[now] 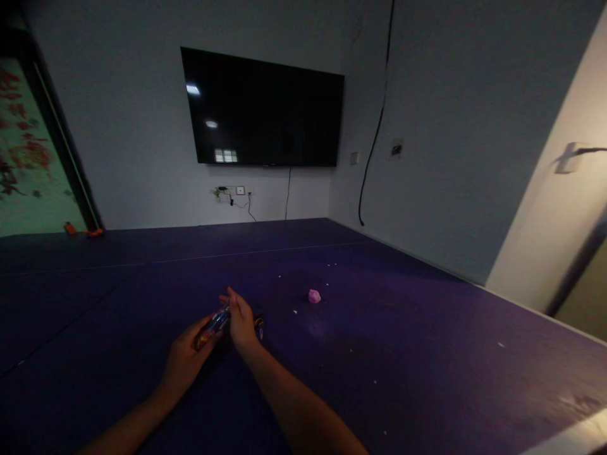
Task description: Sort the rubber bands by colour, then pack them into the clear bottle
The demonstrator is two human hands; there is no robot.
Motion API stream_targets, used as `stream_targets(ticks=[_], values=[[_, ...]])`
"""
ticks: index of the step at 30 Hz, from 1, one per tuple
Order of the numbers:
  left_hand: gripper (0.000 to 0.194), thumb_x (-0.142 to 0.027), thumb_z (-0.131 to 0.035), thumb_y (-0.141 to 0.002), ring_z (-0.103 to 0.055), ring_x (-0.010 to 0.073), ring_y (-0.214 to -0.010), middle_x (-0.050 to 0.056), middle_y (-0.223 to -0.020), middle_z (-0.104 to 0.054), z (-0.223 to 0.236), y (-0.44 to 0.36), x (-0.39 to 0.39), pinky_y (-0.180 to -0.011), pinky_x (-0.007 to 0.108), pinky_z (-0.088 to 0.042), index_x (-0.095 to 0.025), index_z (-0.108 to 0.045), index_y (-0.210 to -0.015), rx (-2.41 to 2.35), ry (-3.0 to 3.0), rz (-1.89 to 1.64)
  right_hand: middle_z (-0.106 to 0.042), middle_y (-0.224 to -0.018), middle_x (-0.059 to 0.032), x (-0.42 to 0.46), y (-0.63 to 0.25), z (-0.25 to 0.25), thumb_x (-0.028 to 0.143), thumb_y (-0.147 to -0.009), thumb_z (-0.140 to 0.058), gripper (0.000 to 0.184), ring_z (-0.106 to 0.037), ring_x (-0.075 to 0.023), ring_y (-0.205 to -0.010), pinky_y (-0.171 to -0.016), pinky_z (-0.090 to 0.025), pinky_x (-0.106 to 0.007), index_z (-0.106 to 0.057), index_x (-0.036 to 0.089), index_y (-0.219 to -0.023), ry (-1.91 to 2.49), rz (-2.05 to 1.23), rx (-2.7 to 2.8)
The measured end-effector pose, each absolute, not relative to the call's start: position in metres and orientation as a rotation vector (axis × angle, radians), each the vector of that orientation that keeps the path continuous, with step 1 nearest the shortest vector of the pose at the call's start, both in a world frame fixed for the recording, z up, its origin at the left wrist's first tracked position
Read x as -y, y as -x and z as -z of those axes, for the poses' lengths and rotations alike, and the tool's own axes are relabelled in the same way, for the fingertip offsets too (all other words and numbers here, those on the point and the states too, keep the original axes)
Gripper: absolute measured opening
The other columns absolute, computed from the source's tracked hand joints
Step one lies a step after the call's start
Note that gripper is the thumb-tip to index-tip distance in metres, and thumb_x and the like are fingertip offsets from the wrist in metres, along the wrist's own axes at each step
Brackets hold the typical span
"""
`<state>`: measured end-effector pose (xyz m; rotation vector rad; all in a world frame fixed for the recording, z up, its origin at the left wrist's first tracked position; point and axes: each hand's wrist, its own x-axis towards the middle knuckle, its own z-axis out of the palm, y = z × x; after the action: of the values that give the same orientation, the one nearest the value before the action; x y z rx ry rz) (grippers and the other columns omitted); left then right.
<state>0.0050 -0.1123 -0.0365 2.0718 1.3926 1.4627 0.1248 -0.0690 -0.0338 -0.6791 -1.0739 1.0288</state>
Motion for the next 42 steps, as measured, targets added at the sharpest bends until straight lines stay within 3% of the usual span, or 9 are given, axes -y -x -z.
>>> stream_targets(ticks=[4,11,23,27,31,37,42], values=[[0.039,-0.043,-0.056,-0.076,-0.066,0.022,-0.087,0.007,-0.098,-0.069,0.035,-0.004,0.111,-0.08,0.036,-0.051,-0.02,-0.062,-0.107,-1.421,-2.012,-1.489,-0.07,-0.09,-0.0067,0.06,-0.129,0.037,0.053,-0.072,-0.06,0.045,-0.063,-0.0199,-0.084,-0.079,-0.048,-0.035,-0.065,0.02,-0.102,0.699,-1.013,1.018],[0.043,-0.047,-0.055,-0.076,-0.066,0.0225,-0.086,0.008,-0.099,-0.069,0.037,-0.004,0.11,-0.078,0.035,-0.052,-0.018,-0.062,-0.107,-1.443,-2.046,-1.51,-0.067,-0.067,-0.0034,0.053,-0.144,0.037,0.035,-0.057,-0.073,0.024,-0.059,-0.0127,-0.059,-0.058,-0.046,-0.026,-0.069,0.018,-0.073,0.723,-1.108,0.896],[0.034,-0.04,-0.055,-0.078,-0.065,0.0221,-0.081,0.007,-0.093,-0.069,0.043,-0.003,0.107,-0.077,0.038,-0.051,-0.022,-0.063,-0.106,-1.438,-2.367,-1.421,-0.066,-0.063,-0.0037,0.04,-0.165,0.037,0.021,-0.047,-0.072,0.022,-0.059,-0.0137,-0.059,-0.058,-0.047,-0.027,-0.066,0.015,-0.068,0.822,-1.131,1.045],[0.034,-0.04,-0.054,-0.078,-0.065,0.0229,-0.083,0.007,-0.094,-0.069,0.042,-0.003,0.107,-0.077,0.038,-0.051,-0.022,-0.062,-0.106,-1.442,-2.358,-1.394,-0.066,-0.063,-0.0036,0.043,-0.164,0.033,0.024,-0.055,-0.064,0.014,-0.059,-0.0133,-0.058,-0.06,-0.046,-0.027,-0.068,0.016,-0.066,0.817,-1.126,1.035],[0.034,-0.04,-0.055,-0.078,-0.065,0.0233,-0.084,0.007,-0.094,-0.069,0.039,-0.004,0.109,-0.077,0.038,-0.051,-0.021,-0.063,-0.104,-1.451,-2.304,-1.387,-0.066,-0.067,-0.0064,0.049,-0.165,0.031,0.026,-0.063,-0.057,0.017,-0.06,-0.0154,-0.063,-0.064,-0.047,-0.029,-0.07,0.016,-0.064,0.791,-1.142,1.084],[0.037,-0.042,-0.054,-0.077,-0.065,0.0228,-0.084,0.008,-0.095,-0.07,0.037,-0.003,0.109,-0.077,0.036,-0.051,-0.02,-0.063,-0.106,-1.483,-2.221,-1.364,-0.068,-0.074,-0.0063,0.054,-0.163,0.03,0.029,-0.056,-0.071,0.011,-0.061,-0.0178,-0.073,-0.068,-0.048,-0.031,-0.07,0.019,-0.059,0.737,-1.006,1.264],[0.038,-0.041,-0.053,-0.077,-0.065,0.0232,-0.085,0.009,-0.096,-0.069,0.037,-0.003,0.11,-0.077,0.038,-0.051,-0.019,-0.063,-0.106,-1.486,-2.236,-1.393,-0.066,-0.065,-0.0051,0.049,-0.162,0.035,0.032,-0.053,-0.074,0.021,-0.058,-0.0131,-0.058,-0.059,-0.046,-0.029,-0.071,0.016,-0.066,0.756,-1.157,1.084]])
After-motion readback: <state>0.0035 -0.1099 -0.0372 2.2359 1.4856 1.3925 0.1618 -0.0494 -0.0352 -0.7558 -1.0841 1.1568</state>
